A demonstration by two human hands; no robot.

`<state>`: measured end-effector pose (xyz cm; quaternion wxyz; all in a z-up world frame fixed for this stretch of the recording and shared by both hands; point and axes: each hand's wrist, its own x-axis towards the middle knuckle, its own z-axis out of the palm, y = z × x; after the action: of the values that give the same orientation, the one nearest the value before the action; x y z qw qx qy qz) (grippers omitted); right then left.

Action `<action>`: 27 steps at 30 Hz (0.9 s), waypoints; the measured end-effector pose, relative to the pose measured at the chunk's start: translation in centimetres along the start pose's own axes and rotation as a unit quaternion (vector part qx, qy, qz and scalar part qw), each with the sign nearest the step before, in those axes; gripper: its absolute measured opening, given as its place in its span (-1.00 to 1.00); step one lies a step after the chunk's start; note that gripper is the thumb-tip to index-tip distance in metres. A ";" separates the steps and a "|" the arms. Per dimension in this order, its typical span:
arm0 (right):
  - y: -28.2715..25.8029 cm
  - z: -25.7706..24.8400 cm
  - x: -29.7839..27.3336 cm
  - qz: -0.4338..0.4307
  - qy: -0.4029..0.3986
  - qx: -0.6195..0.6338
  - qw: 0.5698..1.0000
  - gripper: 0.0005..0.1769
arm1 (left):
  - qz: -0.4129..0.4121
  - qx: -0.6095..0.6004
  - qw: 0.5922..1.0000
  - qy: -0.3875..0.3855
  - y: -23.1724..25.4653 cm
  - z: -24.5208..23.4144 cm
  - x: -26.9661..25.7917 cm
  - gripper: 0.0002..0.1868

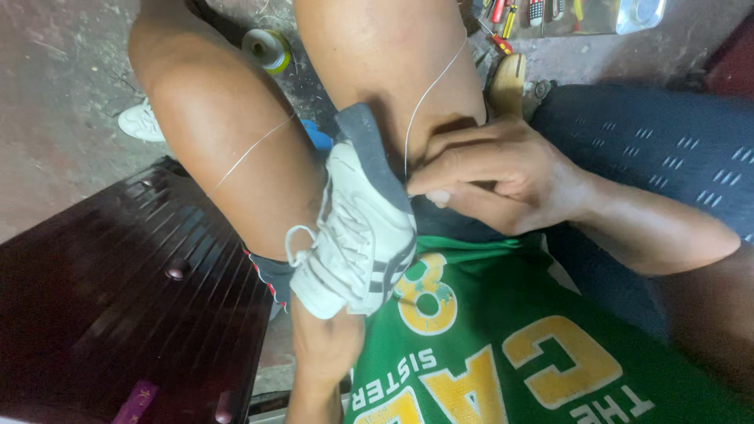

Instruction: The person sits on the floor and uses a needle and thread to stitch the sole of a white sneaker. They repeatedly push the needle through the shoe's edge and pull the thread to secure the sole.

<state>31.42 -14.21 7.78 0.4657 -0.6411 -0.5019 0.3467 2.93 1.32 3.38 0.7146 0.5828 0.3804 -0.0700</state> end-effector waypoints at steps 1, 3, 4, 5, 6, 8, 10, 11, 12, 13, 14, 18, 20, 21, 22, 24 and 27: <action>-0.2 -0.1 -0.1 0.000 0.005 0.000 1.000 -0.79 | 0.018 -0.016 1.000 -0.011 0.1 0.0 0.4 -0.82; -0.5 -0.5 -0.3 0.003 0.016 -0.001 1.000 -0.77 | 0.024 -0.020 0.998 -0.049 0.1 0.3 1.6 -0.80; -0.4 -0.8 -0.2 0.006 0.012 -0.033 0.999 -0.77 | 0.012 -0.007 0.997 -0.077 -0.1 0.7 2.6 -0.78; -0.4 -0.9 -0.4 0.015 0.009 -0.066 0.998 -0.77 | -0.002 0.005 0.994 -0.108 -0.4 1.2 3.2 -0.77; -0.4 -1.1 -0.5 0.024 0.006 -0.098 0.995 -0.77 | -0.047 -0.030 0.992 -0.110 -0.8 1.9 3.8 -0.80; -0.6 -1.7 -0.7 0.040 -0.004 -0.086 0.995 -0.75 | -0.139 -0.104 0.979 -0.108 -1.8 3.8 5.1 -0.86; -0.7 -2.6 -0.7 0.049 -0.031 -0.093 0.994 -0.69 | -0.062 0.004 0.986 -0.158 -2.5 4.1 5.6 -0.86; -1.1 -2.9 -0.8 0.058 -0.044 -0.102 0.992 -0.65 | -0.027 0.061 0.981 -0.185 -2.7 3.9 5.3 -0.86; -1.6 -3.1 -0.9 0.066 -0.056 -0.111 0.990 -0.61 | -0.007 0.060 0.981 -0.182 -2.8 3.6 4.8 -0.87; -1.9 -3.3 -1.0 0.076 -0.062 -0.123 0.988 -0.63 | 0.021 0.062 0.981 -0.184 -2.9 3.2 4.8 -0.87; -2.4 -3.5 -1.1 0.086 -0.068 -0.134 0.985 -0.64 | 0.048 0.064 0.979 -0.185 -2.9 2.8 4.9 -0.85; -2.9 -4.3 -0.4 0.081 -0.140 -0.174 0.971 -0.63 | 0.084 0.130 0.971 -0.184 -3.3 2.6 4.4 -0.76; -3.1 -4.0 -0.2 0.063 -0.136 -0.181 0.972 -0.60 | 0.073 0.166 0.964 -0.196 -3.6 2.4 5.0 -0.79; -3.0 -4.2 0.2 0.046 -0.141 -0.187 0.971 -0.59 | 0.117 0.183 0.953 -0.212 -3.8 2.5 5.4 -0.81; -3.0 -4.3 0.5 0.041 -0.143 -0.195 0.969 -0.60 | 0.160 0.201 0.940 -0.226 -3.9 2.5 5.7 -0.83; -3.2 -4.2 0.8 0.038 -0.148 -0.205 0.967 -0.62 | 0.258 0.238 0.910 -0.219 -4.5 2.5 5.5 -0.80; -3.8 -3.8 0.8 0.145 -0.215 -0.239 0.936 -0.60 | 0.303 0.266 0.892 -0.204 -5.1 1.9 5.3 -0.76</action>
<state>33.87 -14.18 12.59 0.1242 -0.7093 -0.5597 0.4101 4.78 -0.13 -3.84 0.5815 0.8109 -0.0016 -0.0654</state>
